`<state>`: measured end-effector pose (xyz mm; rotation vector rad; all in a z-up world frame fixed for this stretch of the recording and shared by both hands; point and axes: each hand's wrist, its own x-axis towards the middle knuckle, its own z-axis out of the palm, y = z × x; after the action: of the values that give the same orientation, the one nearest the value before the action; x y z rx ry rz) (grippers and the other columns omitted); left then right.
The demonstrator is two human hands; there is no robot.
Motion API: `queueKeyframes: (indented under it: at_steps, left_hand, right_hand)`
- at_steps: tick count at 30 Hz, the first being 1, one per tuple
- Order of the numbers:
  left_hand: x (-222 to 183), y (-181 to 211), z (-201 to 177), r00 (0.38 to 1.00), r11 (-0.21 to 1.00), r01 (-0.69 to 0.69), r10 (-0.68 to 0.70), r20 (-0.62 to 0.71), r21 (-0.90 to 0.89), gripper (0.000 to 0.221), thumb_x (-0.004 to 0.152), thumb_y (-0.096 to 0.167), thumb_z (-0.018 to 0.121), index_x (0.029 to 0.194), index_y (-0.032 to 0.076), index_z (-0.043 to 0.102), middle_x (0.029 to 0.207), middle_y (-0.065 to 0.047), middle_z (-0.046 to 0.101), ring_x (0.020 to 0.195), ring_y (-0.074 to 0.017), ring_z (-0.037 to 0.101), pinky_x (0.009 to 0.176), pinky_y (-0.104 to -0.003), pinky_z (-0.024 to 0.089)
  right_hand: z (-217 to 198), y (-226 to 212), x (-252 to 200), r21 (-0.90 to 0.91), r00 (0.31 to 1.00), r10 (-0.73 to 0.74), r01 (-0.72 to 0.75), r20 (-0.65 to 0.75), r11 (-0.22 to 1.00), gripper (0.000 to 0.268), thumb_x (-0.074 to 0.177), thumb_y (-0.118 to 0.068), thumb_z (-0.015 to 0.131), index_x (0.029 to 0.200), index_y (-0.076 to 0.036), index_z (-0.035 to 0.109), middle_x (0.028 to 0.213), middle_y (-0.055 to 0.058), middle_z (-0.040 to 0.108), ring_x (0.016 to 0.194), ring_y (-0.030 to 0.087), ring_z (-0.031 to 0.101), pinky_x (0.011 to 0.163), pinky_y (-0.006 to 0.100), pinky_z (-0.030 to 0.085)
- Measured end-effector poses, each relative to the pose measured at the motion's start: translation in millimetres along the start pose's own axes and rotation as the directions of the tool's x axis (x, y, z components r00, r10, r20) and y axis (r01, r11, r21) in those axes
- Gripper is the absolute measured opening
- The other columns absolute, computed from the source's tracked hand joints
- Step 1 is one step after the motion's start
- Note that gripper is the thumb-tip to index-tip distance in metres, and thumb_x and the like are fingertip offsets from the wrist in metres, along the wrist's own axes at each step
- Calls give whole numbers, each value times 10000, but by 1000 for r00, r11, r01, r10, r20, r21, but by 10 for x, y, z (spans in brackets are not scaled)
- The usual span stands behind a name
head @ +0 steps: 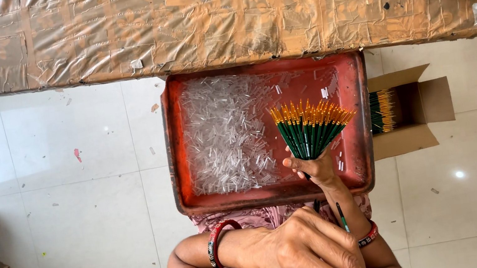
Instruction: The person picks up groups of paintbrushes, slides clear plastic sleeves over the bristles, and places them into a tray or box.
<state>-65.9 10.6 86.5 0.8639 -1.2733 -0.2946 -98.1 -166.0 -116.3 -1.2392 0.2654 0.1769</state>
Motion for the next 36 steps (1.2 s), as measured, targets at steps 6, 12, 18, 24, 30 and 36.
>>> queueKeyframes:
  at_steps: [6,12,18,24,30,36]
  left_hand:
    - [-64,-124,-37,1000,1000,23,-23,17,9,301,1162,296,540,1145,48,709,1184,-62,708,995,-215,713,789,-323,544]
    - [-436,-1139,-222,531,784,342,-616,-582,-517,176,1040,188,747,1140,43,736,972,-1,751,868,-80,674,817,-281,575]
    - [-801,-1973,-204,131,617,276,-784,-607,-737,277,978,251,740,1173,61,687,998,23,679,741,-58,531,585,-256,427]
    - [-947,-2145,-110,-9,551,345,-807,-590,-760,559,1036,478,630,1375,34,636,1036,-64,492,918,-149,481,771,-325,447]
    - [-891,-2021,-49,184,647,417,-748,-638,-639,808,1009,575,548,1470,-86,481,1402,-236,594,1287,-279,558,1105,-366,424]
    - [-898,-1768,-122,184,571,487,-807,-562,-661,902,984,729,261,1521,34,464,1514,-174,532,1386,-307,504,1158,-494,379]
  right_hand:
    - [-224,138,-54,283,1000,-6,2,11,959,293,800,-8,849,951,-72,607,789,-1,590,525,76,520,398,221,412]
    - [-377,-93,-12,468,957,-286,231,49,853,181,1003,-124,774,1014,-84,598,864,11,605,799,124,614,741,280,532]
    - [-286,-120,59,-252,979,-199,201,33,947,186,968,-128,744,1090,-36,638,1021,27,656,854,111,591,739,266,502]
    - [-167,19,87,-462,958,-282,271,47,844,276,926,-43,762,1181,7,672,1070,74,724,965,131,675,821,296,569]
    - [-236,189,15,-293,993,-111,97,-30,951,166,927,-46,657,1090,-16,669,821,49,701,692,122,688,600,273,572]
    - [-10,-298,23,-141,937,-297,274,-181,951,178,888,9,626,1063,-26,628,861,68,662,602,180,683,477,347,596]
